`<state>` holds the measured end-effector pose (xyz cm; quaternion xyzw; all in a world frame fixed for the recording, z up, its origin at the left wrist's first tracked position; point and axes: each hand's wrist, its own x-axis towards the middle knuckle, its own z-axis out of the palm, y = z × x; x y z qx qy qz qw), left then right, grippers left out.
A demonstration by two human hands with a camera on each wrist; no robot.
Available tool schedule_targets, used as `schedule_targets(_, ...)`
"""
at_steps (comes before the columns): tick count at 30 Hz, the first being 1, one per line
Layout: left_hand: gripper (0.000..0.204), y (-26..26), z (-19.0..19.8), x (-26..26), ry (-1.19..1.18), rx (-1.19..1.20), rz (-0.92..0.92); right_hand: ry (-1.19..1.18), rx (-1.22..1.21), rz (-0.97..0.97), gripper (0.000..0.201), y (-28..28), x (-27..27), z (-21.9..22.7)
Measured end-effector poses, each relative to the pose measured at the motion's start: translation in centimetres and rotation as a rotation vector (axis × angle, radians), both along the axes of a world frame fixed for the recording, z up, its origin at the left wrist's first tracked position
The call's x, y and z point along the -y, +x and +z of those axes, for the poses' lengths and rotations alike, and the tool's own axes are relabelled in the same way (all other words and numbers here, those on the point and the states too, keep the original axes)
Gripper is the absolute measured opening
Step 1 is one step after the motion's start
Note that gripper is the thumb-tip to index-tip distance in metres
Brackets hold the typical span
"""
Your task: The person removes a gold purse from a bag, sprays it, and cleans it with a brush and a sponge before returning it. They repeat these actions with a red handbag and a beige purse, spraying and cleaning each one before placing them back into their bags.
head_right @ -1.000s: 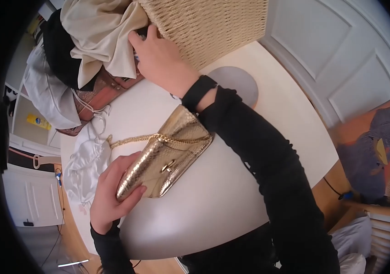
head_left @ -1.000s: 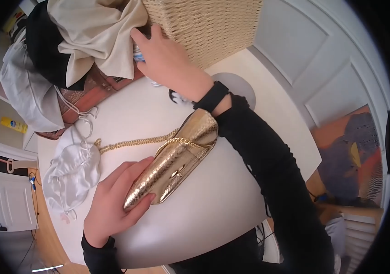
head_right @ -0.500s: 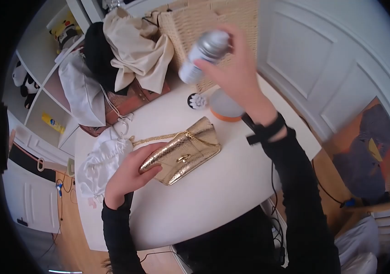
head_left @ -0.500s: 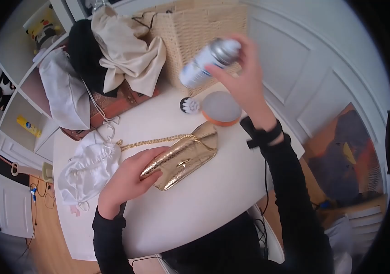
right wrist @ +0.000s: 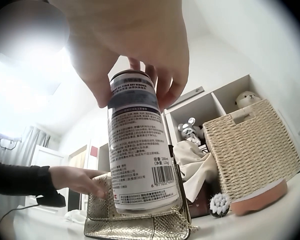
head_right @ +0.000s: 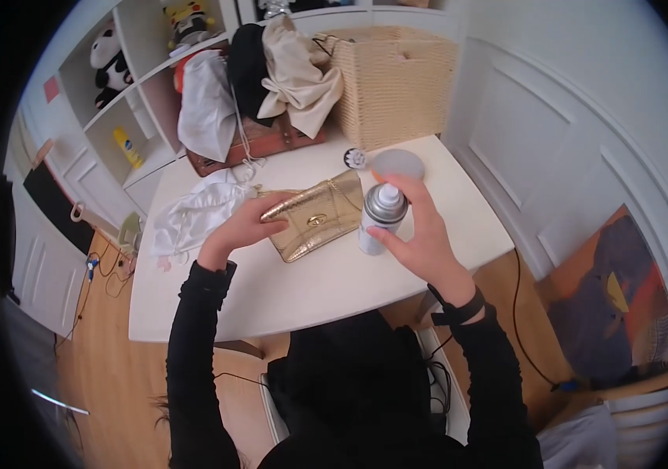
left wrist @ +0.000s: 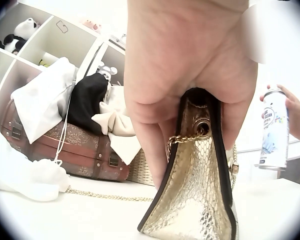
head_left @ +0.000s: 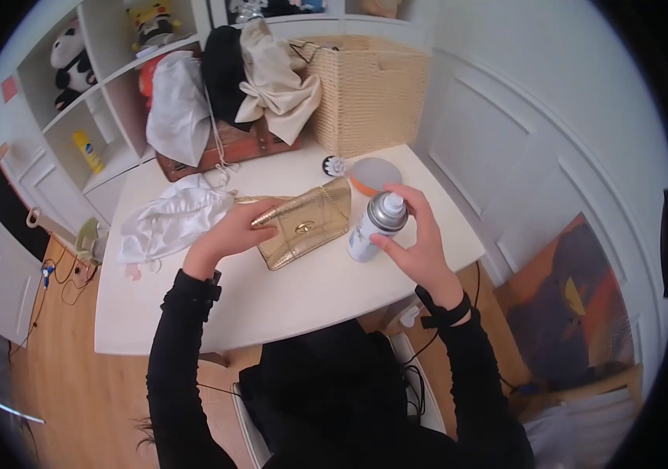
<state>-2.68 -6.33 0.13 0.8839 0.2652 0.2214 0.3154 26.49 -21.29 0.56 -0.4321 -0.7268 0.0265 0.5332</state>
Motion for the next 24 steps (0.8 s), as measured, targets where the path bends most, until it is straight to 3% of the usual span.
schedule_targets(5,0.049,-0.2,0.0,0.1,-0.013,-0.044,0.016,-0.046,-0.058,0.049,0.064,-0.2,-0.8,-1.8)
schedule_targets(10,0.048,-0.5,-0.3,-0.3,0.073,-0.036,-0.02,-0.088,0.058,0.108,0.067,-0.8,-1.3,-4.3)
schedule_targets(15,0.047,-0.3,0.5,0.1,-0.058,-0.027,0.011,-0.113,0.069,0.105,0.065,-2.8,-1.1,-3.9)
schedule_targets(19,0.047,-0.8,1.2,-1.7,-0.135,0.019,-0.022,-0.004,0.208,0.095,0.066,-2.3,-1.3,-4.1)
schedule_targets(24,0.047,-1.5,0.6,-4.8,-0.257,0.067,-0.029,0.258,0.347,-0.025,0.069,-2.0,-4.6,-0.8)
